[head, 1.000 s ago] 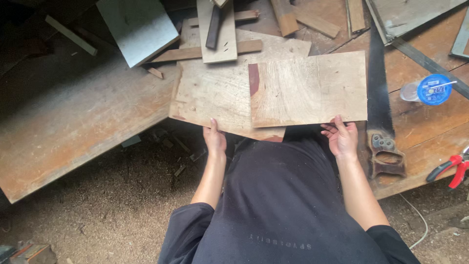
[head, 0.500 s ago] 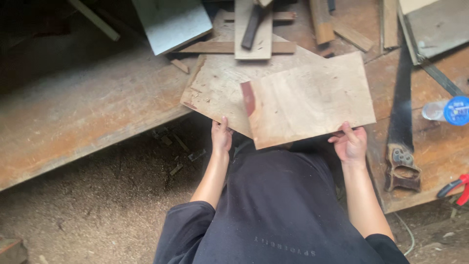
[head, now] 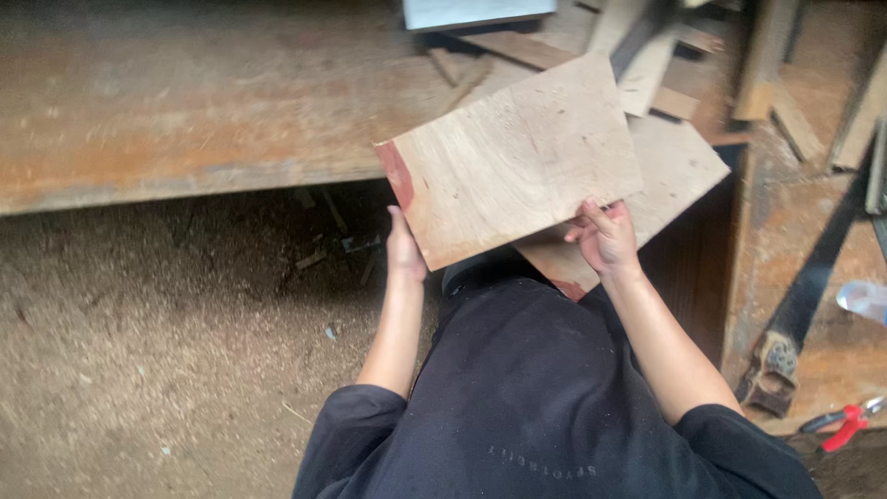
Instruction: The person uses a hand saw to cut a rectangular wooden board along a marked line, then separates the two pieces. They handle the cut pieces and a smaller wooden strip, measuring the strip with a metal ruler before beginning to saw it.
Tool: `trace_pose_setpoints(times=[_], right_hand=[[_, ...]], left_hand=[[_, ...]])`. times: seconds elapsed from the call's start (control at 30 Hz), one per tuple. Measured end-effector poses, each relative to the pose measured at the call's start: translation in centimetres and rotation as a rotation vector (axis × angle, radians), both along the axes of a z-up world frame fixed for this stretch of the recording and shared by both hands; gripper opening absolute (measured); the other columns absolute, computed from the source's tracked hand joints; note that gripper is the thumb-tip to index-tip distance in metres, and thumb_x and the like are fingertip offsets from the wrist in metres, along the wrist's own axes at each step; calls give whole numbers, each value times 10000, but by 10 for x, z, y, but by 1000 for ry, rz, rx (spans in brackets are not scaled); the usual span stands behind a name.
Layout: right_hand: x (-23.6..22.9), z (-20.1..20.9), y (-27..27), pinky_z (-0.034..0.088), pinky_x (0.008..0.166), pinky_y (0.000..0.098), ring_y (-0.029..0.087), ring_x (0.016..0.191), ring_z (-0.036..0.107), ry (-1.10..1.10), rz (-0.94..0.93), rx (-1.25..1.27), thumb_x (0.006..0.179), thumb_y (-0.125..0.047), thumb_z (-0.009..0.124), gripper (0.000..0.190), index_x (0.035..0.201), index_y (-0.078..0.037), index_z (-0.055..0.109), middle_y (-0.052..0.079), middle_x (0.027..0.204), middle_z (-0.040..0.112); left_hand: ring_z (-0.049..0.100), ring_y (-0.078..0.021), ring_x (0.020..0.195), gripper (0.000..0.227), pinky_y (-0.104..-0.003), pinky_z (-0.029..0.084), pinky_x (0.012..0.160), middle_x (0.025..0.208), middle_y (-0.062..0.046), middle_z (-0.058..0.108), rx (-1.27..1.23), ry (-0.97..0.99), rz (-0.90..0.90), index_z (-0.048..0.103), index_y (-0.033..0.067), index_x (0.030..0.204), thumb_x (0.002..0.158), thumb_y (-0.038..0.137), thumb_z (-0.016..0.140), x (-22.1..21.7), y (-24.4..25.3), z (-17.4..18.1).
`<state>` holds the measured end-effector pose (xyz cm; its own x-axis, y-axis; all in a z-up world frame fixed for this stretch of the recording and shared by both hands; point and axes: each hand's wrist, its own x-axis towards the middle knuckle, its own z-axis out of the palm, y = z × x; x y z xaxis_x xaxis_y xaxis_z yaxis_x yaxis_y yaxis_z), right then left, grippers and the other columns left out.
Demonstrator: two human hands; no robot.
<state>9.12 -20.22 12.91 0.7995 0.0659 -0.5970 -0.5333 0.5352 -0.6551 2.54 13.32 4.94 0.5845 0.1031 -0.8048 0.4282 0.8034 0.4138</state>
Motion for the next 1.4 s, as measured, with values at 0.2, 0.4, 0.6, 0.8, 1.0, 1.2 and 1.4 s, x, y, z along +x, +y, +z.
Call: trace_pose_setpoints(times=[0.2, 0.4, 0.6, 0.8, 1.0, 1.2, 1.4], right_hand=[[46, -37, 91, 627, 588, 413, 225, 793, 702, 32, 123, -44, 974, -128, 732, 382, 1096, -56, 377, 131, 969, 655], [83, -33, 150, 649, 700, 394, 257, 946, 728, 35, 311, -112, 1059, -244, 645, 422, 1318, 30, 454, 180, 1164, 653], [93, 2, 169, 653, 793, 413, 355, 1198, 686, -85, 592, -134, 1047, -252, 589, 694, 1622, -33, 267, 293, 1394, 592], [91, 15, 190, 638, 835, 399, 333, 1229, 665, -27, 710, -112, 1019, -248, 597, 759, 1625, -54, 183, 272, 1442, 553], [90, 18, 191, 652, 804, 397, 337, 1150, 701, 28, 750, -253, 1016, -236, 590, 664, 1582, -24, 315, 269, 1364, 627], [44, 8, 104, 626, 722, 304, 224, 932, 756, -116, 511, -544, 1057, -207, 622, 386, 1367, 20, 590, 192, 1122, 745], [-33, -22, -48, 411, 530, 218, 68, 620, 553, -7, -290, -955, 1082, -161, 684, 190, 1219, -36, 644, 76, 876, 685]], left_hand=[[434, -330, 1437, 956, -448, 360, 1198, 1540, -217, 468, 392, -282, 32, 386, -74, 1520, 919, 623, 641, 8, 72, 22], [338, -320, 1527, 1087, -454, 275, 1250, 1644, -191, 368, 382, -285, 187, 311, -18, 1577, 837, 691, 674, 11, 100, 10], [371, -311, 1483, 926, -494, 371, 1205, 1627, -148, 320, 236, -270, 413, 207, 82, 1585, 916, 537, 656, -4, 92, 4], [391, -318, 1489, 801, -474, 378, 1211, 1636, -173, 350, 246, -257, 518, 238, 54, 1606, 1017, 451, 607, -8, 80, -12], [396, -316, 1473, 760, -491, 415, 1182, 1614, -169, 329, 197, -174, 570, 186, 119, 1599, 1012, 428, 557, -9, 84, -14], [345, -331, 1512, 779, -496, 357, 1229, 1654, -179, 283, 281, -207, 498, 168, 97, 1615, 1036, 431, 568, -1, 87, -3], [328, -300, 1517, 869, -478, 380, 1211, 1659, -128, 243, 378, -167, 360, 119, 137, 1619, 995, 560, 552, -13, 87, -12]])
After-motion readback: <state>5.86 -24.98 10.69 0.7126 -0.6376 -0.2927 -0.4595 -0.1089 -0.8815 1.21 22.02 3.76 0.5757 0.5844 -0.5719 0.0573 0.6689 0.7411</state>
